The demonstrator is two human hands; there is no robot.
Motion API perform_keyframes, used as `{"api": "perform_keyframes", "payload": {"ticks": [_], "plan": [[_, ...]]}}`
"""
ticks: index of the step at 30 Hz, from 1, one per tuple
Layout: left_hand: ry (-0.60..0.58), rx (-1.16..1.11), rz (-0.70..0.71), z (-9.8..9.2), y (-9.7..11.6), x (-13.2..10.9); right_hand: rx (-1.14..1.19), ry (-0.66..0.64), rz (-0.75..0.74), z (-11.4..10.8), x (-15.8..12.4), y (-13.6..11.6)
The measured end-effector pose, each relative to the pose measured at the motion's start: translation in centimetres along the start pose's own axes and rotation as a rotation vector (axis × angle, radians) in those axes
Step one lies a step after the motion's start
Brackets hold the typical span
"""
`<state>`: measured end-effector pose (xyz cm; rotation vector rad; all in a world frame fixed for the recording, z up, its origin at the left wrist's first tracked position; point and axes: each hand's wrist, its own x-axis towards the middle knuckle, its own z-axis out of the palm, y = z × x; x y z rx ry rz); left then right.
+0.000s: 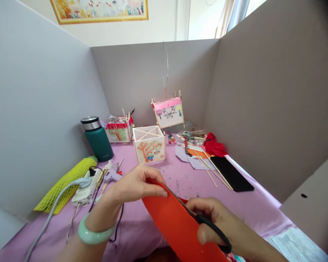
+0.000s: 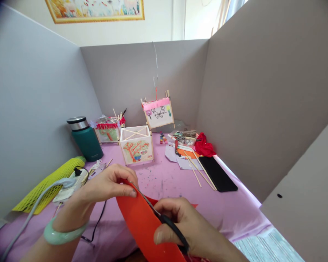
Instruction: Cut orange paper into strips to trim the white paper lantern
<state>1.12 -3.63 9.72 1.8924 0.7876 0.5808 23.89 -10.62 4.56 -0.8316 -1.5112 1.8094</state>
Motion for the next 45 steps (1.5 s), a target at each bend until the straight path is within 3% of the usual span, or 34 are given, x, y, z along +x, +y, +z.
{"api": "perform_keyframes", "payload": {"ticks": [8, 11, 14, 17, 19, 23, 26, 29, 33, 39, 45], "plan": [[0.045, 0.055, 0.038, 0.3, -0.3, 0.5, -0.033, 0.138, 0.005, -1.1, 0.1, 0.8], [0.276, 0.156, 0.164, -0.1, 0.2, 0.5, -0.041, 0.317, -0.173, -2.5, -0.7, -0.1], [0.504, 0.356, 0.403, -0.6, -0.3, 0.8, -0.115, 0.605, -0.443, -4.1, -1.9, -1.3], [0.532, 0.569, 0.582, -0.6, -2.8, 1.1, -0.297, 0.890, -0.536, -5.2, -2.9, -1.2], [0.471, 0.691, 0.600, -0.1, -5.3, 1.0, -0.449, 0.939, -0.488, -5.7, -3.1, -0.2], [0.242, 0.872, 0.294, 1.0, -9.6, -0.7, -0.801, 0.829, -0.371, -6.2, -1.9, 2.8], [0.102, 0.828, 0.065, 1.7, -10.4, -2.3, -0.850, 0.746, -0.282, -6.7, -0.1, 4.9], [0.181, 0.775, -0.014, 2.7, -9.9, -2.6, -0.676, 0.725, -0.205, -7.6, 2.0, 6.8], [0.332, 0.835, -0.162, 4.7, -9.7, -0.7, -0.487, 0.748, -0.165, -8.6, 3.7, 8.5], [0.338, 0.845, -0.312, 5.8, -10.5, 1.5, -0.363, 0.765, -0.161, -8.8, 3.9, 8.8], [0.340, 0.853, -0.248, 5.3, -9.9, 1.5, -0.337, 0.775, -0.166, -8.9, 3.9, 8.9]]}}
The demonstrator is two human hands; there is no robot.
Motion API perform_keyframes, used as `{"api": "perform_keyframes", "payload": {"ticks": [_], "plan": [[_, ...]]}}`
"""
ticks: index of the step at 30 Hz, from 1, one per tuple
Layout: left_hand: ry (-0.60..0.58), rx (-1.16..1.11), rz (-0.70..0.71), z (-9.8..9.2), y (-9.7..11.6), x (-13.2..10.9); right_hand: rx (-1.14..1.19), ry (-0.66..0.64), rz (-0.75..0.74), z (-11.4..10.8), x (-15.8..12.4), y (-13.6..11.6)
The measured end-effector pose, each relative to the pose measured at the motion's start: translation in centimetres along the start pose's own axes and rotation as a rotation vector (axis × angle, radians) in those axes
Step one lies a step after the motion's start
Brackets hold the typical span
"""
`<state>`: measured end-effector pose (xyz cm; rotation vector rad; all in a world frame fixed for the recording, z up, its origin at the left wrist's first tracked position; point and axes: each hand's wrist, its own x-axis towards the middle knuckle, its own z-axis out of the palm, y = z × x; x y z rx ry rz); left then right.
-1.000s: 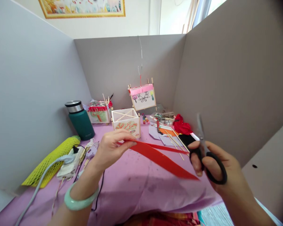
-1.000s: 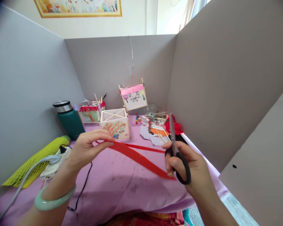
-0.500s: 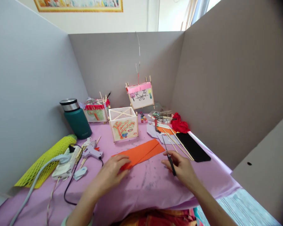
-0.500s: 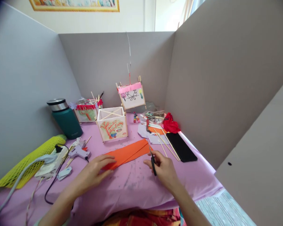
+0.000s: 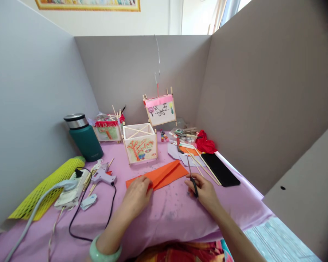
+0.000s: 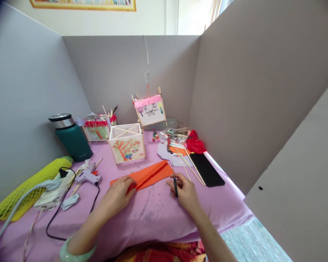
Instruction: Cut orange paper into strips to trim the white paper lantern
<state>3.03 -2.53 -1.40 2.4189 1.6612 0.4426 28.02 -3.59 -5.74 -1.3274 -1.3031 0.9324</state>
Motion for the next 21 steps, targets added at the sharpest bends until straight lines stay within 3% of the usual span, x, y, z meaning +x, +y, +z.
{"api": "perform_keyframes", "payload": {"ticks": [5, 8, 12, 18, 21], "plan": [[0.051, 0.025, -0.108, -0.4, 0.0, 0.2, 0.039, 0.008, 0.021, 0.0, 0.1, 0.0], [0.114, -0.078, -0.147, -0.4, -0.4, 0.1, 0.086, 0.034, 0.032, 0.0, 0.1, -0.1], [0.050, -0.208, -0.117, -0.3, -1.0, -0.4, 0.150, 0.100, 0.032, -0.1, 0.2, -0.2], [0.117, 0.040, -0.041, -0.5, -1.7, 0.2, 0.193, 0.126, 0.055, -0.1, 0.2, 0.0], [0.029, 0.102, -0.064, -0.9, -2.1, 1.1, 0.180, 0.118, 0.046, -0.1, 0.2, 0.0]]}}
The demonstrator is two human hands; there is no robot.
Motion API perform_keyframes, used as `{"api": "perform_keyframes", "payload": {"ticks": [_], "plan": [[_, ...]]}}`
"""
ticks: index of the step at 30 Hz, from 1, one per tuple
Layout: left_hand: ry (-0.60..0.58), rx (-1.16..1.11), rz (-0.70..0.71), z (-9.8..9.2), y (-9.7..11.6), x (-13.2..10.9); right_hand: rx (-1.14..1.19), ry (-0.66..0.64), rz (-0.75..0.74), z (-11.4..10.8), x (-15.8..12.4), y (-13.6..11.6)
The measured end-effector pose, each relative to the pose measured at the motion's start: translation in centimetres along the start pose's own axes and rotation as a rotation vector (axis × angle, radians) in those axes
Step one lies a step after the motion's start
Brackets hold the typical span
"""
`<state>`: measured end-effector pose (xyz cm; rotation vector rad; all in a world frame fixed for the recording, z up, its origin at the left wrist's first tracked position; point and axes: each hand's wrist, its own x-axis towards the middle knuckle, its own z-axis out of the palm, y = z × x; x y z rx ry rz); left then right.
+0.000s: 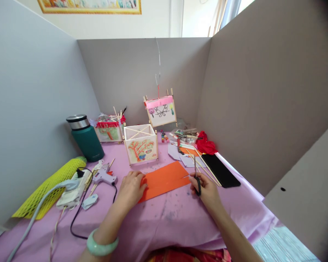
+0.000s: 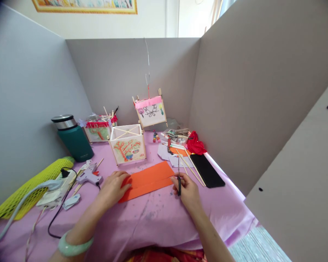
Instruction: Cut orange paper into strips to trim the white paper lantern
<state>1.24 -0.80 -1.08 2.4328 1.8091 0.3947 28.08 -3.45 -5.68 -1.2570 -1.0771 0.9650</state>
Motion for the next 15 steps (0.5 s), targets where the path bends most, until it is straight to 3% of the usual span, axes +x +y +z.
{"api": "perform_keyframes", "payload": {"ticks": [5, 15], "plan": [[-0.133, -0.005, -0.073, -0.2, -0.7, 1.3, -0.011, -0.018, 0.002, 0.1, 0.0, 0.1], [-0.044, -0.170, -0.091, -0.3, -1.1, 1.8, -0.058, -0.046, 0.007, -0.1, 0.0, 0.2]]}}
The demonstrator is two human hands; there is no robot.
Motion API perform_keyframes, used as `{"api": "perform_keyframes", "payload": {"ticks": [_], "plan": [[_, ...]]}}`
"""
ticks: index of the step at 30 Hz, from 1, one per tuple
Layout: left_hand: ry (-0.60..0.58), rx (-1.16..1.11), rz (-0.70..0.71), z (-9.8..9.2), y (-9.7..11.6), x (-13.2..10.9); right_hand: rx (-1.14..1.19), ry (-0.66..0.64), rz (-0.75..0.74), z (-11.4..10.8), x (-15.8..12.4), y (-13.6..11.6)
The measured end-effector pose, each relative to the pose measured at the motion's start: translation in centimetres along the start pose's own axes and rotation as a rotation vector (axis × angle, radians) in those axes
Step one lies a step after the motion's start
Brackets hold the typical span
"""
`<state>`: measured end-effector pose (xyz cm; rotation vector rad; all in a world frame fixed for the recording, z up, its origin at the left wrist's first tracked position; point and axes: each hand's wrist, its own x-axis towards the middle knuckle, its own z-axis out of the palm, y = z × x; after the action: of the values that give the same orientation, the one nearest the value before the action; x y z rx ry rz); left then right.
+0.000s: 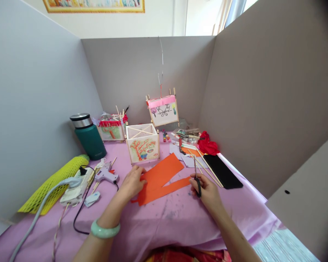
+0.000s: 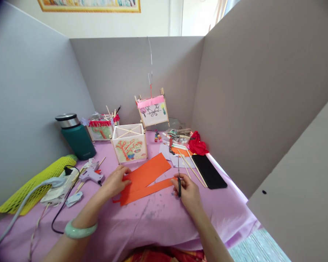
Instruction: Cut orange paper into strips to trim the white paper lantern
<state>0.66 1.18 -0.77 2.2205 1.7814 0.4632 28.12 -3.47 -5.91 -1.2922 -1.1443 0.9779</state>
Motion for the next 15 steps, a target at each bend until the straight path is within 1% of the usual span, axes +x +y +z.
{"api": "perform_keyframes", "payload": {"ticks": [4, 7, 10, 13, 15], "plan": [[0.038, -0.093, 0.042, -0.8, 0.1, 0.1, 0.021, 0.001, 0.003, 0.0, 0.0, 0.0], [0.051, -0.196, 0.084, -1.8, 0.1, 0.2, 0.028, 0.001, -0.003, 0.0, -0.1, 0.0], [0.092, -0.277, 0.108, -2.7, -0.1, 0.2, 0.030, -0.010, -0.003, 0.0, -0.2, 0.0], [0.153, -0.331, 0.113, -3.4, 0.3, -0.3, 0.026, -0.014, -0.006, -0.1, -0.2, 0.1], [0.195, -0.367, 0.127, -3.7, 0.8, -1.1, 0.023, -0.009, -0.006, -0.1, -0.1, 0.3]]}}
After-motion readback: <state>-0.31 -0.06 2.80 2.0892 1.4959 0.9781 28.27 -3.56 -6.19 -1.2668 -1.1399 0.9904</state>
